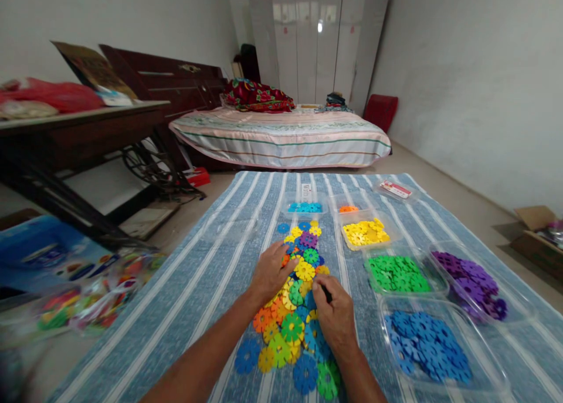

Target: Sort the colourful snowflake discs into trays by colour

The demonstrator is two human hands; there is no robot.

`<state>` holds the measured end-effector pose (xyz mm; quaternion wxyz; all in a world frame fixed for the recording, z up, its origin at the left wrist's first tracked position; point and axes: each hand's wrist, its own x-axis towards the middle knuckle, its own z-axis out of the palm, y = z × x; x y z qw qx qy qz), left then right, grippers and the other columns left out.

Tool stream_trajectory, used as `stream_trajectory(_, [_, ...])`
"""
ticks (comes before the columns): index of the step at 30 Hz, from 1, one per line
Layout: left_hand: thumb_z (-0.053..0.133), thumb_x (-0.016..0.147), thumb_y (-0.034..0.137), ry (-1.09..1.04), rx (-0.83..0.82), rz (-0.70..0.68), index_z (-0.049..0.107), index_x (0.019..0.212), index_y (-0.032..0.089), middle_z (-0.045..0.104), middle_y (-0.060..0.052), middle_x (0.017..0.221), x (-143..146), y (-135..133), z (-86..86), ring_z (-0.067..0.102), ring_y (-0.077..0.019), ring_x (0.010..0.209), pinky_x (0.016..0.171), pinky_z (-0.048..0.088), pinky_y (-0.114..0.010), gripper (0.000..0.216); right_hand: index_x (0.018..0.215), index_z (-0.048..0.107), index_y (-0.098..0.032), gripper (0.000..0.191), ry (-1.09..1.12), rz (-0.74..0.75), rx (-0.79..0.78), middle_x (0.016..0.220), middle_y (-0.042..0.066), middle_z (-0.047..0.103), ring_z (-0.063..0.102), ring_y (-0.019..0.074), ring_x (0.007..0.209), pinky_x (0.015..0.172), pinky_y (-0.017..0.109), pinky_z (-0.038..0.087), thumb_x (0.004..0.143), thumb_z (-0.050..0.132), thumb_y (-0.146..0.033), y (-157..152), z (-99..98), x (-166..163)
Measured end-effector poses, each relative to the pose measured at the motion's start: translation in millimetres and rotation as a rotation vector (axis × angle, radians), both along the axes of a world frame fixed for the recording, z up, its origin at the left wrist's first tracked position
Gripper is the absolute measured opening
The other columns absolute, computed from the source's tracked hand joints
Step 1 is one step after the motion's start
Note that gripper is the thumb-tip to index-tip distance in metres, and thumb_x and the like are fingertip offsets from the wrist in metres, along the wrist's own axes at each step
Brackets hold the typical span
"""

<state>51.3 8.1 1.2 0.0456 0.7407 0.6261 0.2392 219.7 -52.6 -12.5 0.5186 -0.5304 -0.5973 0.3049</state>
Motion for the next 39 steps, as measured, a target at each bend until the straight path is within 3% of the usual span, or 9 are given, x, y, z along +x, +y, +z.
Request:
stream_trajectory(4, [0.052,0.083,0.039,-0.061,0.030,-0.065,0.059,0.112,0.020,0.059,-0.011,0.121,1,-28,0.3,0.053,-0.0235,0.114,0.098,0.043,-0.042,0.035,0.083,0.067,-0.019,0.026,0.010,-0.008,-0.019,0.082,0.004,0.066,0.060,0.0177,0.076,0.071,0.029,0.050,0.084,0.050,-0.039,-1,3.2,-2])
stream_trajectory(6, [0.050,0.084,0.040,-0.079,0.054,-0.062,0.060,0.111,0.022,0.061,-0.010,0.119,-2,-28,2.9,0.055,-0.0223,0.112,0.096,0.045,-0.041,0.033,0.082,0.066,-0.019,0.028,0.017,-0.018,-0.023,0.082,0.004,0.066,0.061,0.0184,0.077,0.072,0.030,0.050,0.084,0.050,-0.041,-1,3.7,-2])
stream_trajectory(13, [0.046,0.085,0.047,0.063,-0.030,0.070,0.057,0.115,0.013,0.050,-0.019,0.131,-10,45,10.7,0.044,-0.0308,0.124,0.101,0.037,-0.049,0.047,0.079,0.067,-0.021,0.025,0.010,-0.045,-0.055,0.081,0.003,0.066,0.062,0.0190,0.077,0.071,0.028,0.050,0.082,0.053,-0.041,-1,0.1,-3])
stream_trajectory(16, [0.046,0.085,0.048,0.096,-0.071,0.049,0.058,0.113,0.013,0.049,-0.019,0.132,-9,59,7.7,0.042,-0.0314,0.126,0.103,0.035,-0.050,0.047,0.079,0.067,-0.022,0.024,0.021,-0.028,-0.065,0.084,0.003,0.067,0.063,0.0200,0.081,0.072,0.028,0.051,0.082,0.054,-0.041,0,-1.9,-2])
stream_trajectory(22, [0.043,0.086,0.048,-0.001,-0.064,-0.099,0.059,0.113,0.017,0.051,-0.015,0.132,-10,13,-4.1,0.045,-0.0275,0.124,0.103,0.037,-0.046,0.045,0.077,0.067,-0.022,0.024,0.066,-0.018,-0.041,0.082,0.004,0.066,0.063,0.0202,0.080,0.073,0.028,0.053,0.081,0.055,-0.042,1,-6.9,-4])
stream_trajectory(25, [0.039,0.088,0.048,-0.073,-0.087,-0.100,0.056,0.119,0.015,0.051,-0.014,0.132,-8,4,-0.6,0.045,-0.0245,0.124,0.104,0.039,-0.041,0.048,0.077,0.068,-0.023,0.025,0.094,-0.055,-0.034,0.082,0.004,0.066,0.063,0.0200,0.080,0.074,0.028,0.052,0.081,0.055,-0.044,2,-8.8,-7])
stream_trajectory(30, [0.040,0.086,0.053,0.032,-0.173,-0.189,0.051,0.124,0.016,0.043,-0.013,0.140,18,50,21.7,0.035,-0.0261,0.131,0.110,0.028,-0.043,0.054,0.074,0.067,-0.021,0.030,0.096,-0.070,-0.047,0.078,0.004,0.065,0.062,0.0187,0.078,0.073,0.026,0.051,0.081,0.053,-0.047,1,-8.2,-10])
stream_trajectory(34, [0.038,0.083,0.060,0.131,-0.280,-0.211,0.049,0.126,0.019,0.039,-0.010,0.142,40,84,27.9,0.030,-0.0324,0.132,0.106,0.029,-0.052,0.061,0.075,0.067,-0.021,0.028,0.149,-0.085,-0.023,0.080,0.004,0.065,0.061,0.0175,0.079,0.075,0.024,0.050,0.082,0.054,-0.045,1,-8.9,-14])
stream_trajectory(39, [0.039,0.084,0.057,0.174,-0.257,-0.236,0.051,0.122,0.021,0.045,-0.008,0.137,42,70,26.1,0.033,-0.0313,0.129,0.103,0.031,-0.051,0.054,0.076,0.067,-0.021,0.021,0.187,-0.054,-0.012,0.080,0.003,0.064,0.061,0.0161,0.079,0.074,0.022,0.049,0.082,0.056,-0.038,2,-11.8,-12])
